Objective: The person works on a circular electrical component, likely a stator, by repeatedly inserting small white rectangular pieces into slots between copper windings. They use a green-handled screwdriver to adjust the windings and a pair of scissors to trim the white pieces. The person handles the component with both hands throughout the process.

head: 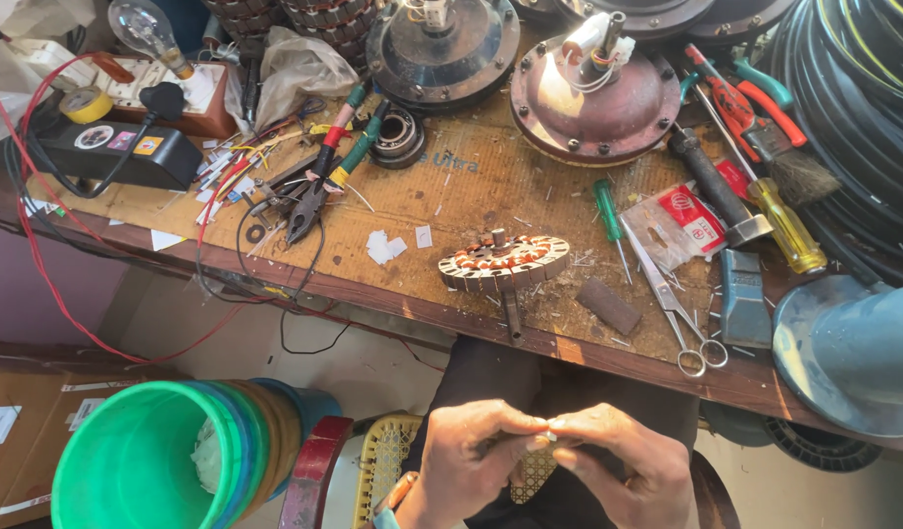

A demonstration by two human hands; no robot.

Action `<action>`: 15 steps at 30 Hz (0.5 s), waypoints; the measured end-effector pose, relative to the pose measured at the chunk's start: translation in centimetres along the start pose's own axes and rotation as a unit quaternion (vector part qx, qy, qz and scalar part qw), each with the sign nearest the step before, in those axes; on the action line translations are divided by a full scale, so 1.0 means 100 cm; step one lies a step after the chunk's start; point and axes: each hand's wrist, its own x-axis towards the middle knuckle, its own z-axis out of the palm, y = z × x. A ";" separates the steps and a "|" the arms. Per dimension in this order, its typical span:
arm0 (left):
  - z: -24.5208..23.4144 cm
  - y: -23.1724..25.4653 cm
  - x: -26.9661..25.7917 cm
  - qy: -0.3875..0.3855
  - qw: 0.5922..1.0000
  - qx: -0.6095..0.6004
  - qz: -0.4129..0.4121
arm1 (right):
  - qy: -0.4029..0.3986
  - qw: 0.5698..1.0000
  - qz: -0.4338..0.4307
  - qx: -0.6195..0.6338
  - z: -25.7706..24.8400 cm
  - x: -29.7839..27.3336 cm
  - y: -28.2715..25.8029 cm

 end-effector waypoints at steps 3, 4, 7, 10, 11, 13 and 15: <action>0.006 0.003 0.000 0.032 0.972 0.144 0.182 | 0.018 0.997 0.076 0.018 0.005 -0.007 0.006; 0.007 0.004 0.000 0.036 0.976 0.141 0.163 | 0.021 0.995 0.091 0.033 0.006 -0.009 0.008; 0.008 0.004 0.000 0.041 0.983 0.139 0.114 | 0.049 0.988 0.128 0.065 0.013 -0.015 0.014; 0.005 0.002 -0.001 0.037 0.989 0.129 0.069 | 0.069 0.985 0.141 0.065 0.024 -0.020 0.019; 0.005 0.001 -0.001 0.036 0.992 0.113 0.044 | 0.073 0.985 0.143 0.061 0.028 -0.020 0.019; 0.004 -0.002 -0.001 0.041 0.995 0.087 0.019 | 0.095 0.981 0.150 0.075 0.040 -0.022 0.021; 0.005 -0.004 0.000 0.049 0.996 0.066 0.018 | 0.105 0.979 0.149 0.086 0.045 -0.023 0.023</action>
